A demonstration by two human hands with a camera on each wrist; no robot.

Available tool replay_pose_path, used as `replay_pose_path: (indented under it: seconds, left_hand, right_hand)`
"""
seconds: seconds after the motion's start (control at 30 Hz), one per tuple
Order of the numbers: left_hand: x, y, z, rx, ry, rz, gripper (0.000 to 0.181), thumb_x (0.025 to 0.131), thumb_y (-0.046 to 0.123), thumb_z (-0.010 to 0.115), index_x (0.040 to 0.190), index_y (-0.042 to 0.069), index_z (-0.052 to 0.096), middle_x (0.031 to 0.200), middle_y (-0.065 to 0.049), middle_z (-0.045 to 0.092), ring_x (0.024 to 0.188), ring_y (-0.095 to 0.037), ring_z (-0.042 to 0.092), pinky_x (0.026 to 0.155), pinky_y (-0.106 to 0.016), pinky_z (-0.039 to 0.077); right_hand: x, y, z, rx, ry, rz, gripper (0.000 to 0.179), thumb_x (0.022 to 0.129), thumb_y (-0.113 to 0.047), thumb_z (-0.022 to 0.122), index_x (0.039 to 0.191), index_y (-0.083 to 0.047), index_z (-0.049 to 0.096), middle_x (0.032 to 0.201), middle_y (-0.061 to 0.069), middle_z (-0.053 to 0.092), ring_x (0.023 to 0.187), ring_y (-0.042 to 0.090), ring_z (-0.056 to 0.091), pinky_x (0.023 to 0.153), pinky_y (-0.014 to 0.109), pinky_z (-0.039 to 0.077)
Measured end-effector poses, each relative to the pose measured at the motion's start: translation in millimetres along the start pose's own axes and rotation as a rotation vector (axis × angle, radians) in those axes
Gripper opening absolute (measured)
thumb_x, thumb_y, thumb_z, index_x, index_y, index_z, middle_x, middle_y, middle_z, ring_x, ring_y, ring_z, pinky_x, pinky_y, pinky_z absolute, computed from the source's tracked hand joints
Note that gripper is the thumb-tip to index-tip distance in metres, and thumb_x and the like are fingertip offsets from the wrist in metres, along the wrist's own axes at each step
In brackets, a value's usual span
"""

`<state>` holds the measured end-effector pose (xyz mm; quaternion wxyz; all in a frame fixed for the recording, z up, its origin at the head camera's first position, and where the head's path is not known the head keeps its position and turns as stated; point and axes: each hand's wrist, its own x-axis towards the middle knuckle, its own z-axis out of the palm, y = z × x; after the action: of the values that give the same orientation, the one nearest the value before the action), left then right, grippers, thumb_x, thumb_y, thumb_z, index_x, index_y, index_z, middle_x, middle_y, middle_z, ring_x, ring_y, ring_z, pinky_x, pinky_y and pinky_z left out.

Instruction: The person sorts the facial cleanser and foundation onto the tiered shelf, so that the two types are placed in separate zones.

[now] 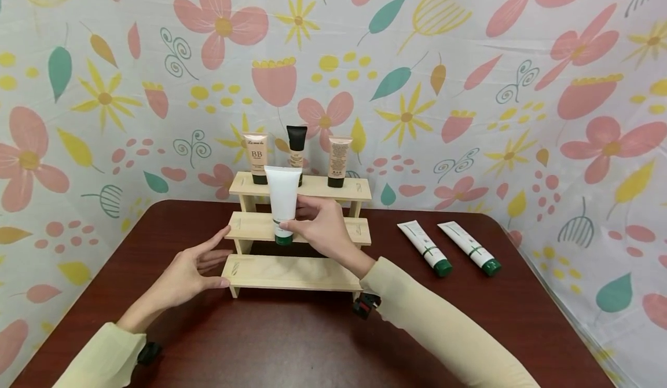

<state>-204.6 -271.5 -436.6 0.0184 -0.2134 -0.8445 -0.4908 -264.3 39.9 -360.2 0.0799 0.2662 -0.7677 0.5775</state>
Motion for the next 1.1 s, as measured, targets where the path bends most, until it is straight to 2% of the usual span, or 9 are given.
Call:
replay_pose_path:
  seconds: [0.33,0.63,1.1]
  left_hand:
    - [-1.0,-0.7,0.6,0.011,0.0,-0.005,0.109,0.079,-0.003,0.091,0.168,0.018,0.032,0.144,-0.031,0.057,0.125,-0.042,0.064,0.096,-0.052,0.056]
    - [0.1,0.3,-0.3,0.011,-0.004,-0.001,0.107,0.079,-0.003,0.091,0.167,0.017,0.033,0.142,-0.032,0.058,0.124,-0.043,0.065,0.097,-0.053,0.056]
    - [-0.2,1.3,-0.4,0.021,-0.001,-0.009,0.107,0.079,-0.002,0.091,0.167,0.017,0.033,0.142,-0.033,0.058,0.124,-0.044,0.064,0.097,-0.054,0.056]
  right_hand:
    - [15.3,3.3,24.2,0.004,0.032,-0.015,0.055,0.082,-0.006,0.092,0.134,-0.003,0.072,0.102,0.008,0.08,0.094,0.016,0.077,0.086,0.031,0.061]
    - [28.5,2.0,39.3,-0.017,0.028,-0.046,0.055,0.084,-0.007,0.091,0.135,-0.002,0.071,0.107,0.009,0.079,0.094,0.014,0.076,0.085,0.027,0.061]
    - [34.5,3.8,52.8,-0.002,0.013,-0.057,0.055,0.083,-0.005,0.091,0.134,-0.002,0.072,0.103,0.01,0.079,0.09,0.013,0.076,0.08,0.024,0.061]
